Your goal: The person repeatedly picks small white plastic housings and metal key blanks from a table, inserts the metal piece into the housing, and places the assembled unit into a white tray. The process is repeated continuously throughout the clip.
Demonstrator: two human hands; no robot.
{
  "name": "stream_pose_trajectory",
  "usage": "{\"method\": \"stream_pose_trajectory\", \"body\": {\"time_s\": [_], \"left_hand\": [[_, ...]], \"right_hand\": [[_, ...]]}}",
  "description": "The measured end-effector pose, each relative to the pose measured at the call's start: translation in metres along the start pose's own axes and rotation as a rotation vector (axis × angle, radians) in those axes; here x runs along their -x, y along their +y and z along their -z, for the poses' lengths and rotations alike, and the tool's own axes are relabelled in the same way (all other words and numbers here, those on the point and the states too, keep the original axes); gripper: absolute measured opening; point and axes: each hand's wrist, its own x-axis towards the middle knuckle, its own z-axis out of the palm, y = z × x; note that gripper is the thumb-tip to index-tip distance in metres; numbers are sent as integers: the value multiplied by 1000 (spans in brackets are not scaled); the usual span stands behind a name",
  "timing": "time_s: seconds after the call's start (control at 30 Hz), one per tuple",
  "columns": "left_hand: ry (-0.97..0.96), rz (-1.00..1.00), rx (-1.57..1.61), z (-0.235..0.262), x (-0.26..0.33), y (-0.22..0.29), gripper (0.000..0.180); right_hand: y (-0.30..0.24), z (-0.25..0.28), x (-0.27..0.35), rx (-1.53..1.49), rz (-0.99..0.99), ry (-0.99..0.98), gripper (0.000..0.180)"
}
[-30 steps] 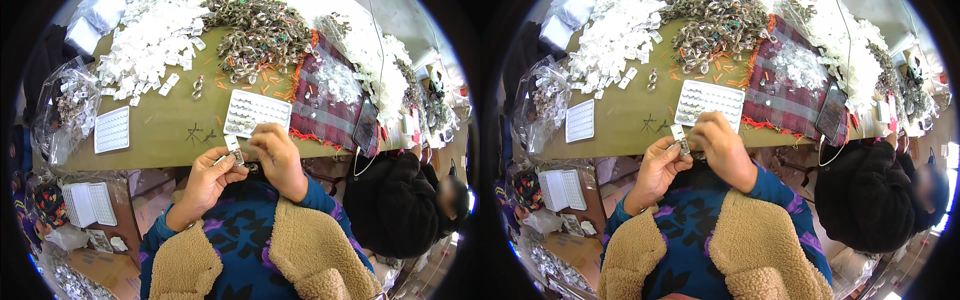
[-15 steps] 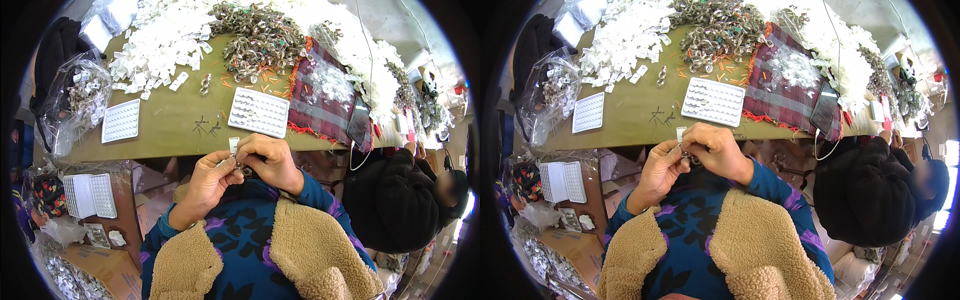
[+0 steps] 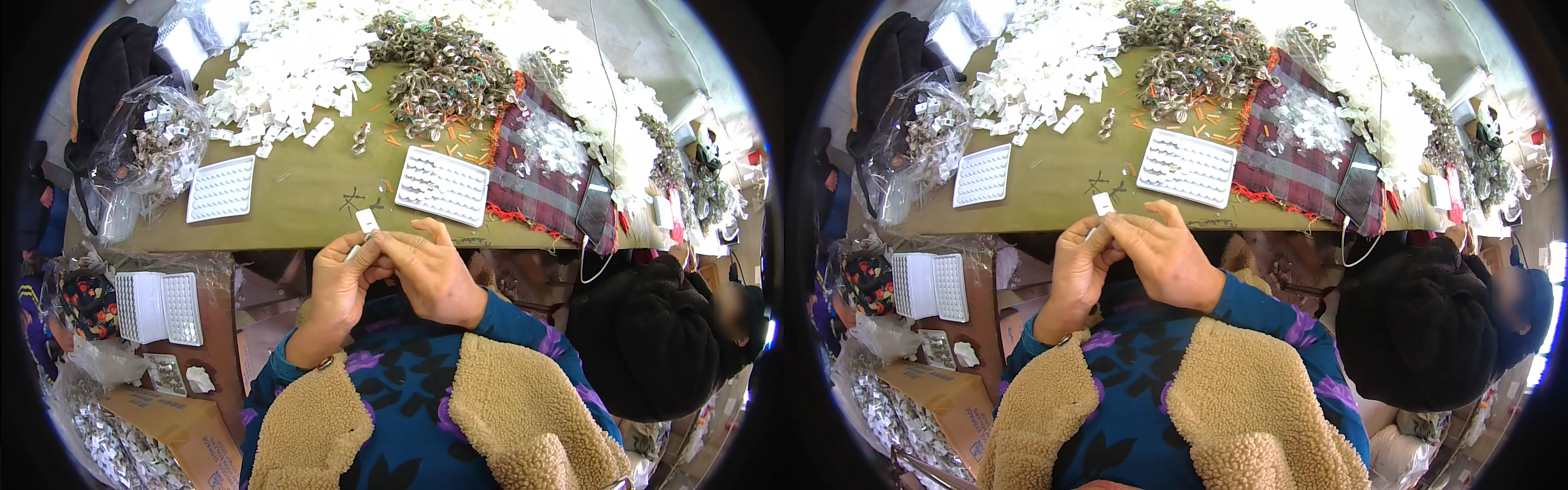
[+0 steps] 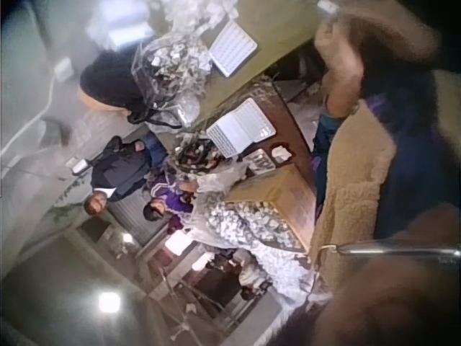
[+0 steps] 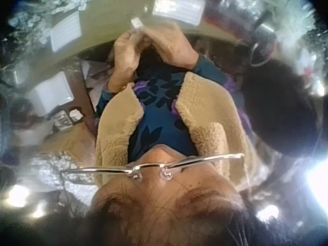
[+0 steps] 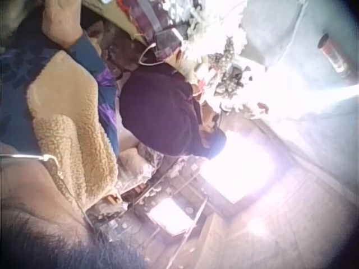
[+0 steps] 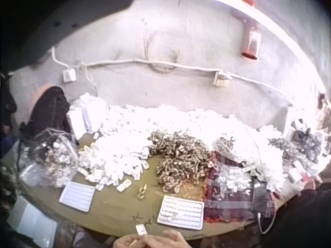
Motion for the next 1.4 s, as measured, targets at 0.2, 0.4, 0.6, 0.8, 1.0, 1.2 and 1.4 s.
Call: {"method": "stream_pose_trajectory", "body": {"time_s": [0.2,0.4,0.6,0.8,1.0,1.2,1.4], "left_hand": [[-155,132,-60,2,4,6,14],[-197,300,87,14,-2,-8,14],[-275,357,293,18,-6,-12,39],[-251,462,272,7,-10,-18,29],[-297,558,359,-10,-12,-21,23],[-342,448,241,-24,-22,-21,22],[-319,430,23,-30,-29,-24,30]], "right_hand": [[7,-1,-8,-831,-727,125,20],[13,-5,-2,-740,-701,94,12],[20,20,4,-398,30,34,23],[31,24,16,23,353,204,30],[41,27,28,24,349,282,27],[89,83,47,115,-169,466,16],[142,126,61,411,-249,75,20]]}}
